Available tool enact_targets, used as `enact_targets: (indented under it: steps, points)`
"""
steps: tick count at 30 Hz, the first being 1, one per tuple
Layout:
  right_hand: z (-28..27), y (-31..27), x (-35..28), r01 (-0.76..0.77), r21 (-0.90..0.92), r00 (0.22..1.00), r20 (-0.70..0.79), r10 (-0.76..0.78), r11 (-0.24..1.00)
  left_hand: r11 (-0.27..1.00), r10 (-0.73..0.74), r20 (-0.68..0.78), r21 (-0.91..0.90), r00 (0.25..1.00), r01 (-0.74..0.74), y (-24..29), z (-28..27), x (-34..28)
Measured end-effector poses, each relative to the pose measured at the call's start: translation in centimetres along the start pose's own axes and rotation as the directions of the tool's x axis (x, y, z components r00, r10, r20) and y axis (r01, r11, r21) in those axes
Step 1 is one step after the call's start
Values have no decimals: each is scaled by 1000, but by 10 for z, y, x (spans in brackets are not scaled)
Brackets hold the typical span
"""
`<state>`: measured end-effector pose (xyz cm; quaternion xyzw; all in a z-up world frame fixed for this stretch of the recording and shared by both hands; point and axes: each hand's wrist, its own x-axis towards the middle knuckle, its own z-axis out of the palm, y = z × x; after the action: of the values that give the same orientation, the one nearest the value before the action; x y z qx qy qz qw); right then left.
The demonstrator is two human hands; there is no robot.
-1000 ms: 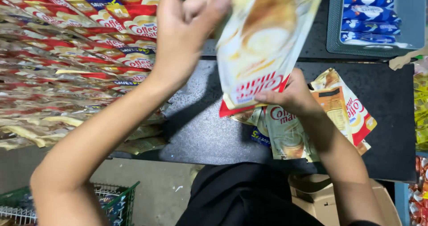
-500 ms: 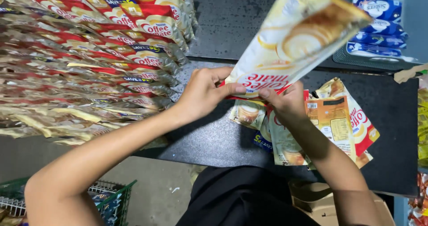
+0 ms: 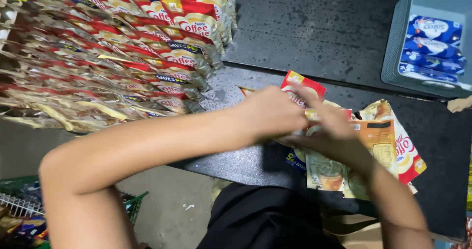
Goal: Organizing and stacking coffee creamer pouches into a hanging rack on a store shelf.
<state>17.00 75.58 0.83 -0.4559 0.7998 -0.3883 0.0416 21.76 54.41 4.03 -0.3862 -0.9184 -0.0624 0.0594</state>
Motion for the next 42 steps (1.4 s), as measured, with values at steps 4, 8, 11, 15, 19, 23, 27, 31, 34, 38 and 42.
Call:
enact_targets:
  steps: [4,8,11,15,19,23,27,31,34,38,42]
  points:
    - [56,64,-12,-279,263,954,187,235,924,994,52,-236,-82,970,-74,11,2,22]
    - [51,44,-5,-188,648,979,63,194,738,987,-51,-208,-161,977,17,5,-52,26]
    - [38,32,2,-55,850,977,-62,204,524,965,-109,-426,-261,898,-6,-25,-68,-12]
    - [29,32,7,-124,711,968,-66,241,692,882,-198,-390,-471,899,-10,-45,-37,-32]
    - [29,36,12,-72,661,959,-159,233,747,736,-463,-165,-619,871,274,-43,-42,-35]
    - [13,14,24,-59,574,960,-192,205,816,716,-532,-164,-611,831,338,-42,-38,-39]
    - [6,17,28,55,394,965,-256,52,917,774,-418,-365,-623,832,116,-42,-34,-38]
    - [-10,22,48,44,405,954,-288,81,913,789,-468,-406,-591,785,165,-51,-45,-31]
    - [-25,-14,67,86,408,957,-286,38,909,762,-504,-407,-625,762,170,-50,-59,-31]
    - [-19,10,75,-3,459,961,-246,131,888,709,-573,-409,-683,710,179,-62,-70,-39]
    - [-28,24,111,-98,244,939,-300,171,965,722,-475,-572,-688,669,-76,-114,-75,-48]
